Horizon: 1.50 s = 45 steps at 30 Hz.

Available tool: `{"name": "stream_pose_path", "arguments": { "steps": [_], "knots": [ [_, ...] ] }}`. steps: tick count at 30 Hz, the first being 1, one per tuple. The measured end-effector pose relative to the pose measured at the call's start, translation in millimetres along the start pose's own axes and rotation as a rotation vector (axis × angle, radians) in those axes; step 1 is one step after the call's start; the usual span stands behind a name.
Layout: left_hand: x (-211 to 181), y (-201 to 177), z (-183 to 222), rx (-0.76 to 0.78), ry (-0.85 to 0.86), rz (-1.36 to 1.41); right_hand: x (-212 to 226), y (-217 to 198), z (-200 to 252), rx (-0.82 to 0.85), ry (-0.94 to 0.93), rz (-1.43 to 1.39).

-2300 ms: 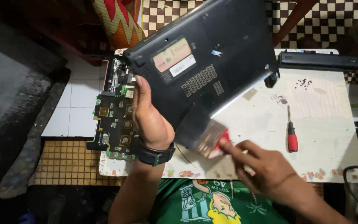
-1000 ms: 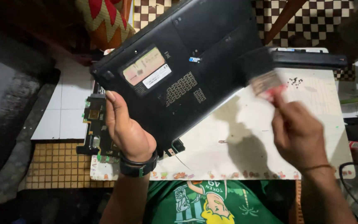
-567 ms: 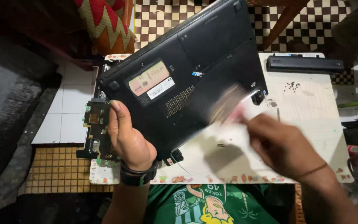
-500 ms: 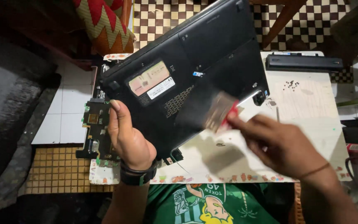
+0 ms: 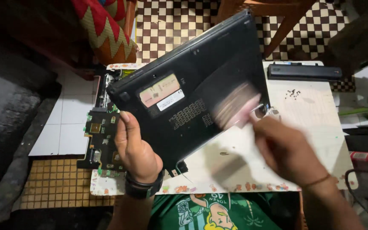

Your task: Disassembling and cleaning internal components of a laptop using a brush and screwdriver

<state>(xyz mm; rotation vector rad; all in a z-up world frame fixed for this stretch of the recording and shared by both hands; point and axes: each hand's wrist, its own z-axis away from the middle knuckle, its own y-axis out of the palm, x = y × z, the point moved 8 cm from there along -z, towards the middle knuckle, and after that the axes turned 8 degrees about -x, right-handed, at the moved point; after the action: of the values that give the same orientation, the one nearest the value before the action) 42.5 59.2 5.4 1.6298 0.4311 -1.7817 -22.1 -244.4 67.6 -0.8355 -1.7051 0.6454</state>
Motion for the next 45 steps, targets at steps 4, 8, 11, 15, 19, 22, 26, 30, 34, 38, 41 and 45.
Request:
{"name": "stream_pose_path", "arguments": {
  "steps": [4,8,11,15,19,22,26,30,34,38,41,45],
  "knots": [
    [-5,4,3,0.107,0.086,-0.017,-29,1,2,-0.088,0.144,-0.133],
    [-14,8,8,0.144,0.116,0.040,-2,-21,-12,-0.258,0.047,0.142],
    [-19,13,11,0.163,0.088,-0.013,25,4,-14,0.122,-0.024,-0.212],
    [-26,12,17,0.214,0.213,-0.085,-16,-23,-25,-0.255,0.146,0.091],
    [11,0,9,0.175,0.178,-0.076,52,-18,-34,0.011,0.022,-0.159],
    [-5,8,17,0.231,0.189,-0.079,17,-40,-45,-0.238,0.082,0.257],
    [-20,16,27,0.276,0.269,-0.109,34,-29,-34,-0.149,0.053,0.053],
    [-17,13,25,0.269,0.333,-0.188,48,-25,-49,-0.029,0.001,0.049],
    [-25,21,35,0.374,0.339,-0.149,58,-15,-35,-0.014,-0.026,-0.179],
    [-25,24,37,0.360,0.347,-0.183,83,-12,-44,0.143,-0.014,-0.195],
    [-29,23,41,0.388,0.359,-0.152,82,-26,-50,-0.102,-0.141,0.314],
    [-25,24,45,0.389,0.322,-0.243,101,-10,-38,0.152,-0.074,-0.113]
  ]
}}
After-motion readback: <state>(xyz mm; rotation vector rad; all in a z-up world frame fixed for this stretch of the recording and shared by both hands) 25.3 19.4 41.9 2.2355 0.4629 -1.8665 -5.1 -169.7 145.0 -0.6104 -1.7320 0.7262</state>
